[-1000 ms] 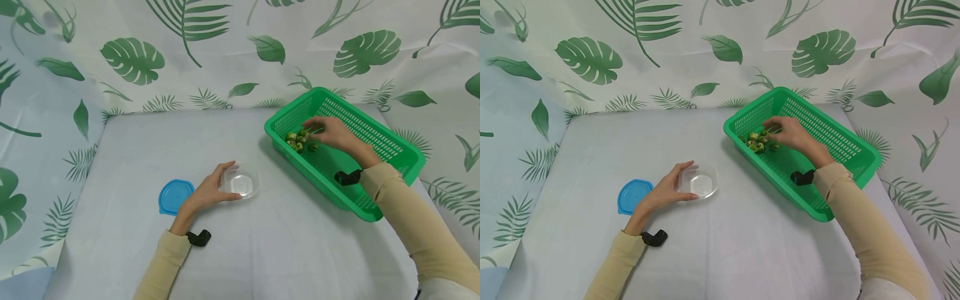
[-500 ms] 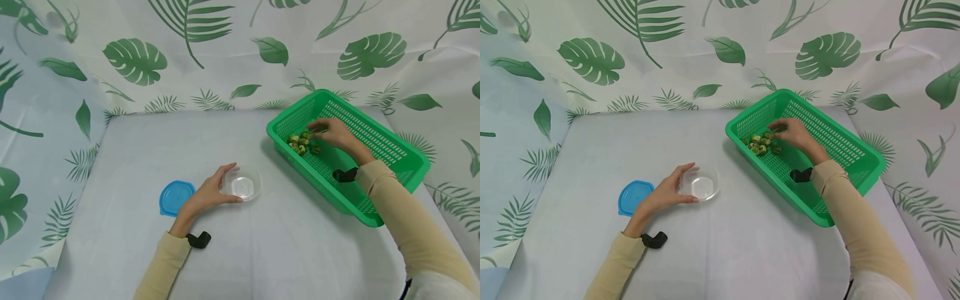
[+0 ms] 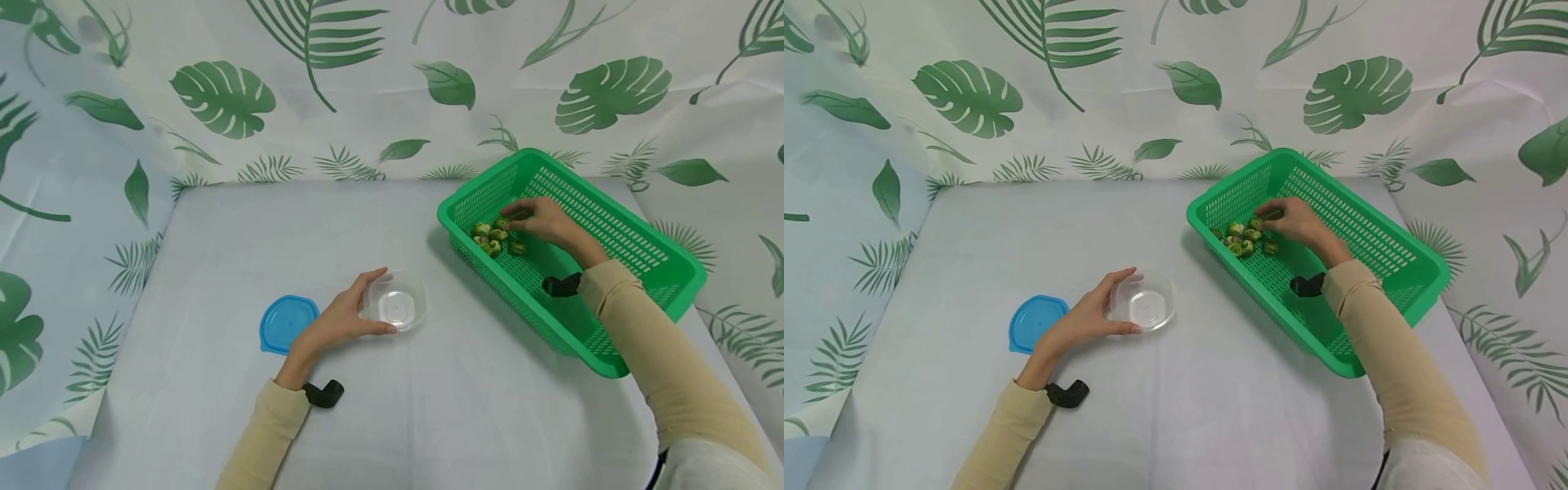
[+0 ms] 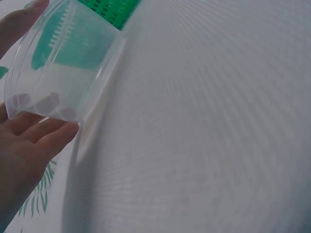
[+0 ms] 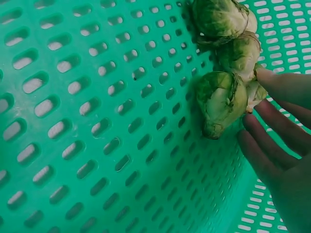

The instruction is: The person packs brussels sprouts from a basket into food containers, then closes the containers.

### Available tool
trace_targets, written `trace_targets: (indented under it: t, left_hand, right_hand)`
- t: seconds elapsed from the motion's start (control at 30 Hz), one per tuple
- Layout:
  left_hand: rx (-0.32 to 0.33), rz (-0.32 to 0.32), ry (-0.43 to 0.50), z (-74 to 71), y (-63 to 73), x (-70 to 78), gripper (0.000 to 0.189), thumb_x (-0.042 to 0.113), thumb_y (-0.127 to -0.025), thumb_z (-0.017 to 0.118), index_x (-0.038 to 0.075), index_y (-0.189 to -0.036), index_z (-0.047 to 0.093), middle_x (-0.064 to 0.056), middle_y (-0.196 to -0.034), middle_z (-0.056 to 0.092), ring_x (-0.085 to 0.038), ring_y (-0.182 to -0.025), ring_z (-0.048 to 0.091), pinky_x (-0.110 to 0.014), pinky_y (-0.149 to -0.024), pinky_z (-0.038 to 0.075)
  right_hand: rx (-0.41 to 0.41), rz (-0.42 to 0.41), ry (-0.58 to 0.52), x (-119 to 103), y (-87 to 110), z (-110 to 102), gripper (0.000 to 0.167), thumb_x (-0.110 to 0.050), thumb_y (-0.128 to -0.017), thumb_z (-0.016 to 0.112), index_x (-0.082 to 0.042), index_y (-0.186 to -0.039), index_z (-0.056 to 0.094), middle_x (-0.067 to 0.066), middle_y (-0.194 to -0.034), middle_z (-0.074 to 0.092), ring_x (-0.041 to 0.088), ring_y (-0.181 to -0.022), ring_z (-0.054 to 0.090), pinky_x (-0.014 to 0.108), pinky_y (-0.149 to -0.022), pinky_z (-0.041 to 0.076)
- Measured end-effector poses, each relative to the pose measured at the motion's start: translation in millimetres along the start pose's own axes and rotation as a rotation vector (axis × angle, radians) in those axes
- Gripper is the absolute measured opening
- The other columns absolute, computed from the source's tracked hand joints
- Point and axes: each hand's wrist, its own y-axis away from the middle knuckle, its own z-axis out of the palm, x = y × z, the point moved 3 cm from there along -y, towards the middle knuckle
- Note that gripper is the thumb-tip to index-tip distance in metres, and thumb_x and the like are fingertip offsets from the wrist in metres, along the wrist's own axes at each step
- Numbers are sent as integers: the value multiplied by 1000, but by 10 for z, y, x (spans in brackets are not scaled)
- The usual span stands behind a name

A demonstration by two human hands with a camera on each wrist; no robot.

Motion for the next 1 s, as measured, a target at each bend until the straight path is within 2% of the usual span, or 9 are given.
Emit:
trace_targets:
  t: [0.47, 0.7, 1.0]
  left_hand:
    - [1, 3, 7, -9, 42, 6, 101, 28, -83, 87, 22, -163, 26, 2, -166, 34, -27, -156, 25, -58, -121, 28]
    - [-1, 3, 2, 4, 22, -9, 101, 31, -85, 86, 23, -164, 25, 8, -164, 38, -21, -156, 25, -53, -123, 28]
    - [4, 5, -4, 1, 12, -26, 101, 32, -84, 87, 25, -164, 25, 7, -164, 38, -23, -156, 25, -54, -123, 29]
  right_hand:
    - [-25, -1, 26, -49, -24, 23, 42, -22, -105, 62, 0, -140, 61, 30, -136, 61, 45, -123, 57, 60, -100, 48]
    - [-19, -14, 26, -29, -35, 12, 42, -22, -105, 62, 1, -139, 61, 29, -134, 62, 44, -121, 59, 59, -99, 49]
    - [-6, 0, 30, -40, -36, -7, 45, -26, -105, 62, 0, -141, 60, 30, -136, 61, 44, -120, 60, 59, -97, 50]
